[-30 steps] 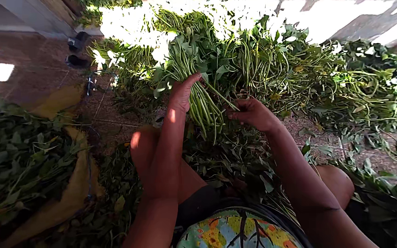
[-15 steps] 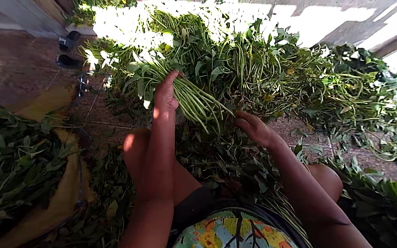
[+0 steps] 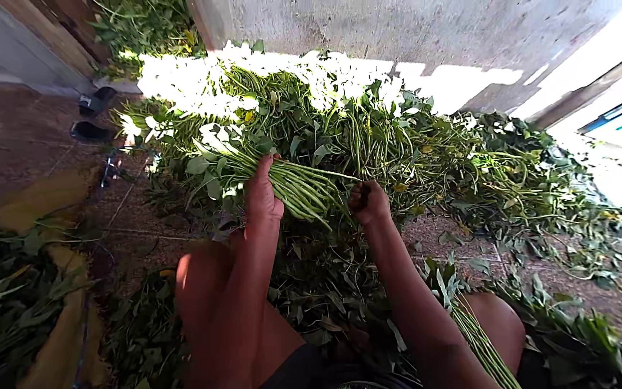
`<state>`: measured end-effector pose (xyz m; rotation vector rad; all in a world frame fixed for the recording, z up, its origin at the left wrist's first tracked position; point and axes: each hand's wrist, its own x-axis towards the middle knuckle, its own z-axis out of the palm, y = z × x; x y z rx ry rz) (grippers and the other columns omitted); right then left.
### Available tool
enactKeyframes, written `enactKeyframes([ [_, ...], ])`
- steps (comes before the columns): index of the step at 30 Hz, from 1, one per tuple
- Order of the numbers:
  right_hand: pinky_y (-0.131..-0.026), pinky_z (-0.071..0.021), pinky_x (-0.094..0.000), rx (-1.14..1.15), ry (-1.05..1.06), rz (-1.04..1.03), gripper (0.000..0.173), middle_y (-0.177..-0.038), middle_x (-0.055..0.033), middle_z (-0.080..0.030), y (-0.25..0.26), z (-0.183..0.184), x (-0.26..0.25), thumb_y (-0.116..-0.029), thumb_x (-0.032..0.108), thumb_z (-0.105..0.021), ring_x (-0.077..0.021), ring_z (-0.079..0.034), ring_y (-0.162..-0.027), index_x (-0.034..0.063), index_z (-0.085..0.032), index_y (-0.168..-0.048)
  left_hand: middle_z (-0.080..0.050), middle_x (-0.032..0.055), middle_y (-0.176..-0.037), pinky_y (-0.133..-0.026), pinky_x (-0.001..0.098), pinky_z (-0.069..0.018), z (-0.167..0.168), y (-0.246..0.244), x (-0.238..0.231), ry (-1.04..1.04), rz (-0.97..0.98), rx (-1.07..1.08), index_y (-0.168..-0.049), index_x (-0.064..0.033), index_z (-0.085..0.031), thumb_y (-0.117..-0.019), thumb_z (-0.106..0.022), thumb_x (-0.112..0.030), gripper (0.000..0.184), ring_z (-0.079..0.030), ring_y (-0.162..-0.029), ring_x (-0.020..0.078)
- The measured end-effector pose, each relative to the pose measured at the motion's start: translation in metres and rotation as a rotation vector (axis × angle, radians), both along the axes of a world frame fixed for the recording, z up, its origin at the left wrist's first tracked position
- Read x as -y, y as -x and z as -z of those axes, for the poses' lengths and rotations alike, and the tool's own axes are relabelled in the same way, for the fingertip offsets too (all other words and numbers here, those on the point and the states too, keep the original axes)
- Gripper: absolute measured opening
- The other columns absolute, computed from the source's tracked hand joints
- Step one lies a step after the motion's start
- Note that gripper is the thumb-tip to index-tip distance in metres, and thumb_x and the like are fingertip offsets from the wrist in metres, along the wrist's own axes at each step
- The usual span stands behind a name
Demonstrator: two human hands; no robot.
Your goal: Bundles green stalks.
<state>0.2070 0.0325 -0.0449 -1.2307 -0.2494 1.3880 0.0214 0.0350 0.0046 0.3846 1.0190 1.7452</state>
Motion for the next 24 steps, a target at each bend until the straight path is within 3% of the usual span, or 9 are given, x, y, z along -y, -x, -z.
enactKeyframes([
  [2,-0.06,-0.0503,-0.0261,0.71,-0.125,-0.143,0.028,-0.076,-0.0054,-0.058,0.001,-0.001,-0.01,-0.1083,0.012,-0.035,-0.0123,-0.057,-0.063,0.003,-0.057,-0.093,-0.069,0.0068,-0.101,-0.085,0.0364,-0.0603,-0.004,0.004,0.002,-0.027,-0.039,0.048,-0.115,-0.0061,-0.061,-0.1044,-0.057,-0.013,0.013,-0.07,-0.093,0.0179],
  [3,-0.08,-0.055,-0.0425,1.093,-0.19,-0.331,0.027,-0.098,-0.0189,-0.066,-0.003,-0.001,-0.015,-0.105,0.005,-0.04,-0.0274,-0.067,-0.088,-0.0073,-0.064,-0.107,-0.068,0.007,-0.101,-0.084,0.0362,-0.0603,-0.009,0.01,0.001,-0.05,-0.071,0.072,-0.114,-0.0062,-0.061,-0.105,-0.056,-0.013,0.012,-0.069,-0.093,0.0177],
  [5,-0.11,-0.0417,-0.0582,1.614,-0.162,-0.905,0.03,-0.138,-0.0287,-0.057,-0.014,0.007,-0.035,-0.1027,0.006,-0.051,-0.0439,-0.053,-0.132,-0.0077,-0.064,-0.126,-0.067,0.0064,-0.099,-0.085,0.0357,-0.0601,-0.018,0.031,0.001,-0.141,-0.135,0.1,-0.112,-0.0074,-0.06,-0.1075,-0.049,-0.015,0.014,-0.069,-0.093,0.0164],
  [6,-0.114,-0.0344,-0.062,1.736,-0.11,-1.067,0.032,-0.147,-0.029,-0.05,-0.026,0.017,-0.047,-0.1027,0.008,-0.053,-0.047,-0.044,-0.14,-0.0042,-0.064,-0.131,-0.067,0.0049,-0.099,-0.087,0.0346,-0.0597,-0.022,0.043,0.002,-0.211,-0.154,0.098,-0.111,-0.0092,-0.058,-0.1083,-0.045,-0.015,0.014,-0.069,-0.094,0.0148],
  [11,-0.109,-0.0405,-0.0663,1.691,0.024,-0.422,0.046,-0.145,-0.0399,-0.044,-0.132,0.017,-0.132,-0.1064,0.018,-0.048,-0.0559,-0.046,-0.134,-0.0105,-0.049,-0.143,-0.066,0.0009,-0.095,-0.089,0.0287,-0.0579,-0.036,0.084,0.01,-0.33,-0.263,0.029,-0.106,-0.0134,-0.056,-0.1102,-0.037,-0.014,0.02,-0.068,-0.093,0.0104],
  [14,-0.105,-0.0424,-0.0696,1.617,0.263,-0.528,0.055,-0.139,-0.038,-0.052,-0.168,0.036,-0.166,-0.1052,0.03,-0.055,-0.0542,-0.052,-0.13,-0.0072,-0.046,-0.144,-0.067,0.0004,-0.095,-0.086,0.0294,-0.0594,-0.03,0.083,0.015,-0.276,-0.217,0.026,-0.107,-0.0142,-0.057,-0.1102,-0.037,-0.016,0.02,-0.068,-0.092,0.0102],
  [16,-0.101,-0.044,-0.0722,1.57,0.243,-0.533,0.043,-0.13,-0.0363,-0.06,-0.165,0.035,-0.171,-0.105,0.023,-0.055,-0.0543,-0.057,-0.124,-0.0064,-0.055,-0.136,-0.068,-0.0001,-0.093,-0.084,0.0291,-0.0605,-0.029,0.078,0.017,-0.233,-0.155,0.034,-0.105,-0.0148,-0.058,-0.1104,-0.038,-0.018,0.021,-0.069,-0.09,0.0093],
  [19,-0.111,-0.0392,-0.0618,1.46,-0.009,-0.176,0.041,-0.137,-0.0384,-0.052,-0.145,-0.026,-0.172,-0.1078,0.011,-0.04,-0.0493,-0.051,-0.133,-0.0129,-0.046,-0.14,-0.069,0.0011,-0.093,-0.083,0.0291,-0.061,-0.029,0.073,0.017,-0.243,-0.095,0.022,-0.106,-0.0128,-0.061,-0.1084,-0.044,-0.015,0.017,-0.07,-0.089,0.0099],
  [24,-0.105,-0.0411,-0.0594,1.304,0.012,-0.12,0.052,-0.135,-0.0326,-0.056,-0.179,-0.09,-0.187,-0.1116,0.033,-0.036,-0.0421,-0.056,-0.125,-0.0086,-0.053,-0.137,-0.07,0.0019,-0.102,-0.084,0.0319,-0.0612,-0.022,0.06,0.015,-0.257,-0.088,-0.105,-0.119,-0.0104,-0.061,-0.1003,-0.059,-0.007,0.019,-0.07,-0.093,0.0115],
])
